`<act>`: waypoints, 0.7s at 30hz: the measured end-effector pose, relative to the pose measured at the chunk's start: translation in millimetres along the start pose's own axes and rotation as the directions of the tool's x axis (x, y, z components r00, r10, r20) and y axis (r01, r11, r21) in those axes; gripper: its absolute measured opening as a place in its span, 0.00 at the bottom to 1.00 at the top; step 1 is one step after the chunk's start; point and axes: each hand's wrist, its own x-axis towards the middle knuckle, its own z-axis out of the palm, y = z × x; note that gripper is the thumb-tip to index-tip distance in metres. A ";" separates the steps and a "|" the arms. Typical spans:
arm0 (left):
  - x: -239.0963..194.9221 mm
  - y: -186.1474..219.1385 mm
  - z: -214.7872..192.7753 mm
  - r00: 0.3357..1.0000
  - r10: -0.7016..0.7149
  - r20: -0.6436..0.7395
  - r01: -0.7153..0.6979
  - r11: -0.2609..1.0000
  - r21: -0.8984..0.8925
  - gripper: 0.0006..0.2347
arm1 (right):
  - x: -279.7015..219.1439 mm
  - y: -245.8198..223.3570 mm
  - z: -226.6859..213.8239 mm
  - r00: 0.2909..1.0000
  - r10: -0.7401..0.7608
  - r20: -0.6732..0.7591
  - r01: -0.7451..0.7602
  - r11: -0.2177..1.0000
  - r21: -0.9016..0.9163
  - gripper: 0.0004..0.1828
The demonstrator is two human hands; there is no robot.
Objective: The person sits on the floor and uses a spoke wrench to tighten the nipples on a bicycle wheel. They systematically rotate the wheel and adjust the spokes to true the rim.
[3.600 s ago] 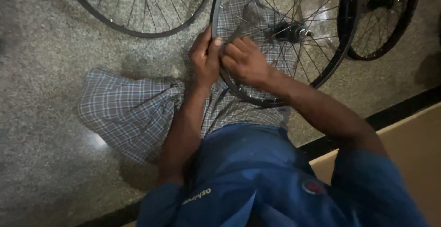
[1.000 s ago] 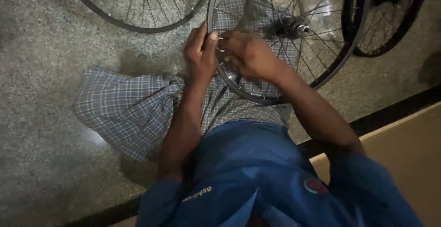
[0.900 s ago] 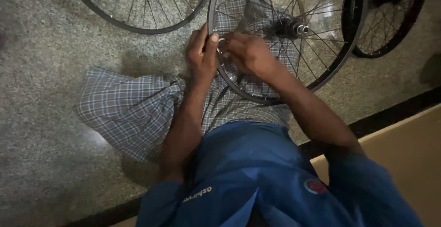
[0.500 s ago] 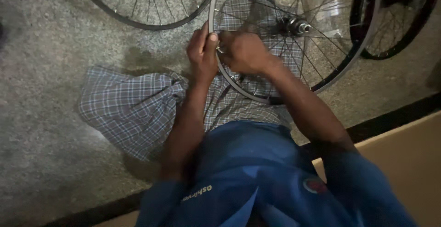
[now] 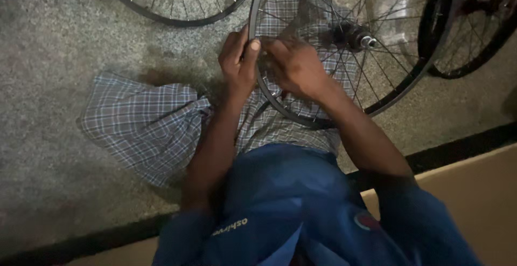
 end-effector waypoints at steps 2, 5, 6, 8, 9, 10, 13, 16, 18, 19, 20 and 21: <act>-1.1 -3.3 -2.1 0.999 -0.032 -0.002 0.032 0.999 0.028 0.14 | -0.7 -0.4 -6.9 0.997 -0.041 0.062 0.040 0.999 0.025 0.14; -3.8 -8.8 -3.9 0.997 -0.071 -0.001 0.071 0.997 0.039 0.14 | 1.6 -0.6 -4.8 0.994 -0.081 0.071 0.082 0.997 -0.005 0.12; -3.4 -11.6 -4.4 0.997 -0.083 0.000 0.083 0.996 0.037 0.14 | 3.5 0.0 -0.5 0.994 -0.091 0.060 0.093 0.995 -0.027 0.11; -3.4 -19.1 -4.6 0.990 -0.143 -0.014 0.143 0.989 0.047 0.15 | 4.6 -1.6 15.6 0.996 0.093 -0.018 -0.092 0.996 0.022 0.14; -1.2 -24.1 -4.3 0.985 -0.172 -0.031 0.173 0.984 0.051 0.16 | 8.3 -0.3 24.8 0.983 0.176 -0.047 -0.174 0.983 0.051 0.15; -0.5 -28.6 -3.8 0.986 -0.160 -0.038 0.161 0.986 0.035 0.16 | 12.0 0.9 35.0 0.982 0.177 -0.072 -0.181 0.982 -0.054 0.12; -6.5 -36.9 -5.3 0.990 -0.132 -0.044 0.133 0.991 0.028 0.15 | 13.5 4.6 60.8 0.970 0.237 -0.056 -0.243 0.928 -0.282 0.07; -6.2 -36.5 -8.9 0.992 -0.117 -0.040 0.119 0.991 0.067 0.14 | 18.3 10.9 63.1 0.944 0.309 0.115 -0.267 0.921 -0.283 0.10; -1.3 -29.2 -9.8 0.994 -0.102 -0.044 0.104 0.992 0.066 0.14 | 18.4 14.6 44.1 0.966 0.198 0.168 -0.173 0.973 -0.154 0.13; -1.1 -23.6 -11.1 0.995 -0.102 -0.018 0.103 0.993 0.062 0.14 | 18.3 15.5 34.6 0.958 0.193 0.210 -0.179 0.980 -0.087 0.13; -0.1 -17.9 -12.5 0.995 -0.103 0.008 0.103 0.993 0.059 0.15 | 18.1 16.9 24.7 0.949 0.187 0.253 -0.188 0.982 -0.021 0.13; -0.4 -11.4 -12.6 0.994 -0.100 0.039 0.098 0.994 0.050 0.15 | 16.8 16.1 16.7 0.939 0.182 0.291 -0.202 0.978 0.040 0.12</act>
